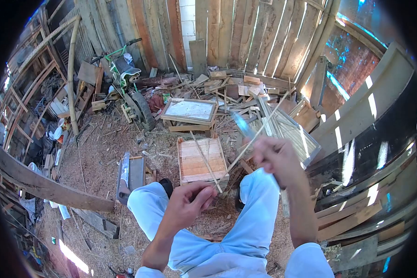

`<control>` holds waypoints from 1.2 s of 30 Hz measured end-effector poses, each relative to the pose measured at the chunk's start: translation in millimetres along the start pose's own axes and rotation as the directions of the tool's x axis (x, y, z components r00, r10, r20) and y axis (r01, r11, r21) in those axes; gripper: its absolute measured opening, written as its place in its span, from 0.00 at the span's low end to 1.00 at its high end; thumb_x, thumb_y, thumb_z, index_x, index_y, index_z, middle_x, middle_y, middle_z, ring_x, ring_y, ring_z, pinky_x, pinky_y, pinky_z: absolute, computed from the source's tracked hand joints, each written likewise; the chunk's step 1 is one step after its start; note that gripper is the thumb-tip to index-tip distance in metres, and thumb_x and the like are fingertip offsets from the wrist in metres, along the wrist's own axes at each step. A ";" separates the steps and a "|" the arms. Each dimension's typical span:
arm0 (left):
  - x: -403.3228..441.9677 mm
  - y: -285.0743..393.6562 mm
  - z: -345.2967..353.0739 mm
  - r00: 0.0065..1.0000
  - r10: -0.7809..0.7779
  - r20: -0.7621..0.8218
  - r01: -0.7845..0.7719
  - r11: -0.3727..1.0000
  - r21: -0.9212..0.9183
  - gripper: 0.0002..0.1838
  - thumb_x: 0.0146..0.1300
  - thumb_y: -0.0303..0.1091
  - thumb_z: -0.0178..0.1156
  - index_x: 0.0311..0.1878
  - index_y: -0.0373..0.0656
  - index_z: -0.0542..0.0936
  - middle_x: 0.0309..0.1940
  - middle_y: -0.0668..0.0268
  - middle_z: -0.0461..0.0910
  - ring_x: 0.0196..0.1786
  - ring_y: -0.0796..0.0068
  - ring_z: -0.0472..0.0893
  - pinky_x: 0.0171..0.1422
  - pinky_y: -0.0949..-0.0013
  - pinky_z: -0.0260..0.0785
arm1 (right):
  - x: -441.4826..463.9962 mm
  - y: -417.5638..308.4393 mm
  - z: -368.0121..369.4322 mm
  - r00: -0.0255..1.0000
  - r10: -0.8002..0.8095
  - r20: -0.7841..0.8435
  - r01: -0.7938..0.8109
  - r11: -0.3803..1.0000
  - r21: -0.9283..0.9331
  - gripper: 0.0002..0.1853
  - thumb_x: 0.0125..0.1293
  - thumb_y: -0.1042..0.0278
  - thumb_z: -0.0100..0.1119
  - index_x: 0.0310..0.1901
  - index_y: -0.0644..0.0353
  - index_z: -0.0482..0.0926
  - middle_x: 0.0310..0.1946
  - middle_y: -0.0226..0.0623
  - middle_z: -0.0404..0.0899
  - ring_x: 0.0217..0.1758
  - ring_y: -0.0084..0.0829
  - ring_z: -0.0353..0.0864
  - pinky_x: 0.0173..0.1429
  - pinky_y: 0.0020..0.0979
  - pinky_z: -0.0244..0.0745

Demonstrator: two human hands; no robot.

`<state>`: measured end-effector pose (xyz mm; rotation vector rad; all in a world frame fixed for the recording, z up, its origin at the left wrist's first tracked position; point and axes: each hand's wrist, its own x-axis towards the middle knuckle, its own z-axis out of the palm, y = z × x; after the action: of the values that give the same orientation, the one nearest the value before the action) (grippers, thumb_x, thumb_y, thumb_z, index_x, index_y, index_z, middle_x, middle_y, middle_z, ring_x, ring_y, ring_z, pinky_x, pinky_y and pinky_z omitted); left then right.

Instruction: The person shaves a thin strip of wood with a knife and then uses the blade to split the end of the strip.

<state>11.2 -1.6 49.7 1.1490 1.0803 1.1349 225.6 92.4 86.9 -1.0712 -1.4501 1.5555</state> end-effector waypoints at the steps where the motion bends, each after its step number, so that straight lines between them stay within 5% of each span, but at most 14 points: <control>1: -6.7 -4.1 -4.8 1.000 -0.029 -0.006 0.029 1.000 -0.003 0.10 0.70 0.32 0.53 0.39 0.35 0.78 0.20 0.74 0.70 0.22 0.89 0.64 0.23 0.83 0.51 | 4.2 -6.2 -15.9 1.000 -0.012 -0.026 0.013 0.999 0.039 0.11 0.69 0.67 0.54 0.41 0.68 0.80 0.21 0.26 0.71 0.17 0.11 0.61 0.18 0.15 0.51; 3: -10.6 -13.3 -13.9 0.997 -0.076 -0.015 0.076 0.997 0.010 0.10 0.70 0.33 0.53 0.38 0.36 0.78 0.20 0.75 0.70 0.21 0.89 0.64 0.22 0.83 0.53 | 5.6 -10.9 -24.6 0.998 -0.026 -0.058 0.031 0.994 0.101 0.14 0.69 0.69 0.53 0.50 0.71 0.76 0.21 0.27 0.71 0.17 0.11 0.60 0.18 0.13 0.50; 6: -4.4 -20.1 -15.2 0.998 -0.055 0.022 0.053 0.995 0.080 0.09 0.70 0.33 0.54 0.40 0.36 0.77 0.21 0.75 0.71 0.22 0.89 0.66 0.23 0.82 0.56 | 4.6 -8.1 -24.1 0.996 -0.039 -0.076 0.051 0.985 0.164 0.15 0.69 0.70 0.52 0.52 0.71 0.76 0.22 0.28 0.72 0.17 0.11 0.60 0.18 0.13 0.51; 20: 1.0 -22.9 -26.7 0.998 0.056 -0.041 -0.047 0.981 0.189 0.06 0.68 0.29 0.54 0.41 0.35 0.76 0.23 0.73 0.72 0.24 0.87 0.68 0.26 0.81 0.59 | 12.0 -13.2 -44.5 0.979 -0.040 -0.201 0.068 0.989 0.132 0.15 0.69 0.69 0.54 0.53 0.68 0.76 0.23 0.26 0.72 0.17 0.11 0.61 0.17 0.13 0.52; 22: -0.4 -20.8 -31.2 0.998 0.051 -0.042 -0.042 0.979 0.202 0.06 0.68 0.29 0.54 0.40 0.35 0.76 0.23 0.73 0.72 0.23 0.88 0.67 0.25 0.81 0.58 | 15.8 -13.9 -55.7 0.970 -0.151 -0.189 0.189 0.960 0.205 0.16 0.68 0.67 0.56 0.52 0.69 0.76 0.23 0.30 0.75 0.18 0.12 0.63 0.17 0.14 0.55; 27: 6.6 -8.9 -25.8 0.993 -0.040 -0.114 0.054 0.990 0.130 0.07 0.68 0.31 0.56 0.40 0.37 0.78 0.23 0.73 0.74 0.25 0.89 0.70 0.26 0.81 0.60 | 6.7 -14.3 -28.7 0.977 -0.037 -0.209 0.064 0.990 0.125 0.17 0.70 0.67 0.53 0.54 0.69 0.75 0.24 0.30 0.75 0.18 0.12 0.63 0.18 0.14 0.55; 30: 18.4 -5.4 -15.8 0.988 -0.027 -0.155 0.035 0.998 0.052 0.08 0.68 0.32 0.56 0.40 0.38 0.79 0.23 0.73 0.74 0.24 0.89 0.70 0.24 0.82 0.59 | 2.8 -6.3 -12.7 0.995 -0.069 -0.075 0.083 0.975 0.204 0.18 0.70 0.65 0.52 0.55 0.67 0.74 0.24 0.29 0.75 0.16 0.11 0.61 0.17 0.14 0.54; 32: 21.0 -0.6 -11.3 0.988 0.017 -0.151 -0.017 1.000 -0.001 0.08 0.68 0.34 0.56 0.39 0.38 0.78 0.22 0.72 0.73 0.18 0.90 0.64 0.18 0.83 0.51 | 4.4 -0.3 -13.1 0.955 -0.128 -0.268 0.217 0.916 0.337 0.18 0.70 0.66 0.53 0.58 0.67 0.72 0.26 0.35 0.79 0.17 0.13 0.64 0.17 0.15 0.58; 36: 24.6 2.3 -10.6 0.990 -0.001 -0.144 -0.005 0.999 -0.046 0.09 0.69 0.34 0.55 0.39 0.38 0.78 0.21 0.73 0.73 0.18 0.90 0.64 0.18 0.83 0.51 | -6.9 1.7 -2.2 0.973 -0.153 -0.170 0.180 0.971 0.157 0.20 0.70 0.68 0.52 0.61 0.63 0.70 0.26 0.35 0.79 0.17 0.15 0.65 0.18 0.16 0.58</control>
<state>3.2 24.1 49.7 1.0446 1.1578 1.2536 230.3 86.7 85.9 -0.9232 -1.2423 1.4148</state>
